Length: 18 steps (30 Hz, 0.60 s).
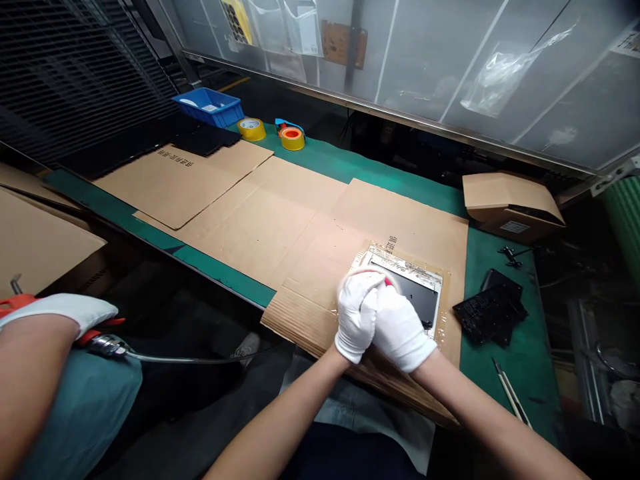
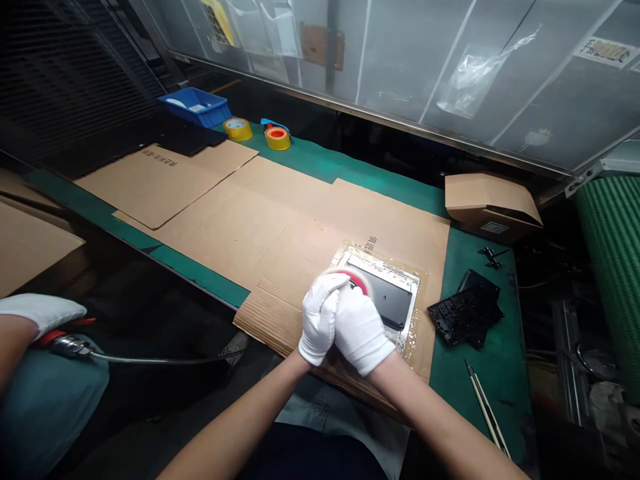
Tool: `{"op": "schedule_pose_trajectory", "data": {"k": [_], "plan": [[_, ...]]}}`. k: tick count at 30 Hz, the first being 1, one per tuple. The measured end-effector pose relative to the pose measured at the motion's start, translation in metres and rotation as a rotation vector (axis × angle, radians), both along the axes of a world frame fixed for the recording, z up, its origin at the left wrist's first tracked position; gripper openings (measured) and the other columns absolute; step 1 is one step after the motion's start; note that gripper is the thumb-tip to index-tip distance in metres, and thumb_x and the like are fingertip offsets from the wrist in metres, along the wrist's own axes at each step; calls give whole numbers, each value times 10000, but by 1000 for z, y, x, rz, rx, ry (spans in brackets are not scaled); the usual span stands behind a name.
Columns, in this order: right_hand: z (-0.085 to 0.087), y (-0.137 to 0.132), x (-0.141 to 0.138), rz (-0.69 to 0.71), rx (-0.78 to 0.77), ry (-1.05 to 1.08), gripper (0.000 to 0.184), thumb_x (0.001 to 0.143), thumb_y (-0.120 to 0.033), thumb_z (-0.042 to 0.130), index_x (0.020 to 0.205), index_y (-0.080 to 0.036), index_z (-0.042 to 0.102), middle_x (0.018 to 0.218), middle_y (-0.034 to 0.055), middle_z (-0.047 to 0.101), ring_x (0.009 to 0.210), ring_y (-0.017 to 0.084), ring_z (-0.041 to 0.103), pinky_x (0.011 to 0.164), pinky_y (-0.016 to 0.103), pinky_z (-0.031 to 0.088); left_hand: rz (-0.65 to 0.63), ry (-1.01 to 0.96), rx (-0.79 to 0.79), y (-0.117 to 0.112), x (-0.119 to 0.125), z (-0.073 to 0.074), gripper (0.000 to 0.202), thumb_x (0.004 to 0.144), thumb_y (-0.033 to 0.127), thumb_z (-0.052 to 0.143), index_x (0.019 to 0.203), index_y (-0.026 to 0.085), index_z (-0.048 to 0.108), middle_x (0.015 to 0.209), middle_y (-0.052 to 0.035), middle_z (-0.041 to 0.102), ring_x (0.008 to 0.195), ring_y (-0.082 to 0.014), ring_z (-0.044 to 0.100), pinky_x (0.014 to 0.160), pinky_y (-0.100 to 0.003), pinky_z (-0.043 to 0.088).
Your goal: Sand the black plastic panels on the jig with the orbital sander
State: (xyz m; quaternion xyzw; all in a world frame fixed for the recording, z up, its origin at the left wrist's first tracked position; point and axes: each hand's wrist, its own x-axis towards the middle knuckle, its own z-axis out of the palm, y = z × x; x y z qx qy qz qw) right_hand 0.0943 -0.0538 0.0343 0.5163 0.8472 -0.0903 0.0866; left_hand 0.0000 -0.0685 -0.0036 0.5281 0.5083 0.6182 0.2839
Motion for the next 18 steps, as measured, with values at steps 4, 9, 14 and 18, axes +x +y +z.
{"op": "schedule_pose_trajectory", "data": {"k": [4, 9, 14, 18], "plan": [[-1, -15, 48, -69, 84, -151, 401, 1005, -142, 391, 1207, -73, 731, 1100, 214, 729, 927, 267, 710, 783, 343, 582, -113, 43, 93, -5, 49, -6, 326, 956, 258, 509, 1159, 210, 760, 1151, -128, 774, 1100, -289, 708, 1049, -472, 552], [-7, -44, 127, -222, 204, -209, 348, 899, -125, 473, 1094, -165, 758, 811, 168, 696, 818, 315, 711, 744, 422, 592, -331, 162, 117, -13, 118, -7, 398, 965, 353, 467, 1156, 188, 775, 1122, -123, 782, 985, -284, 724, 964, -457, 586], [-6, -16, 50, -88, 126, -105, 370, 972, -180, 457, 1226, -102, 714, 971, 190, 717, 860, 274, 712, 772, 351, 585, -132, 119, 83, -6, 40, -2, 336, 978, 290, 487, 1146, 204, 765, 1158, -112, 772, 1120, -276, 703, 1084, -438, 534], [8, 4, -1, -36, -34, -50, 452, 1023, -161, 367, 1372, -71, 640, 1230, 232, 682, 982, 287, 705, 790, 347, 577, 3, 92, -6, 4, -2, 6, 325, 998, 271, 455, 1113, 220, 754, 1180, -104, 760, 1146, -262, 696, 1083, -417, 541]]}}
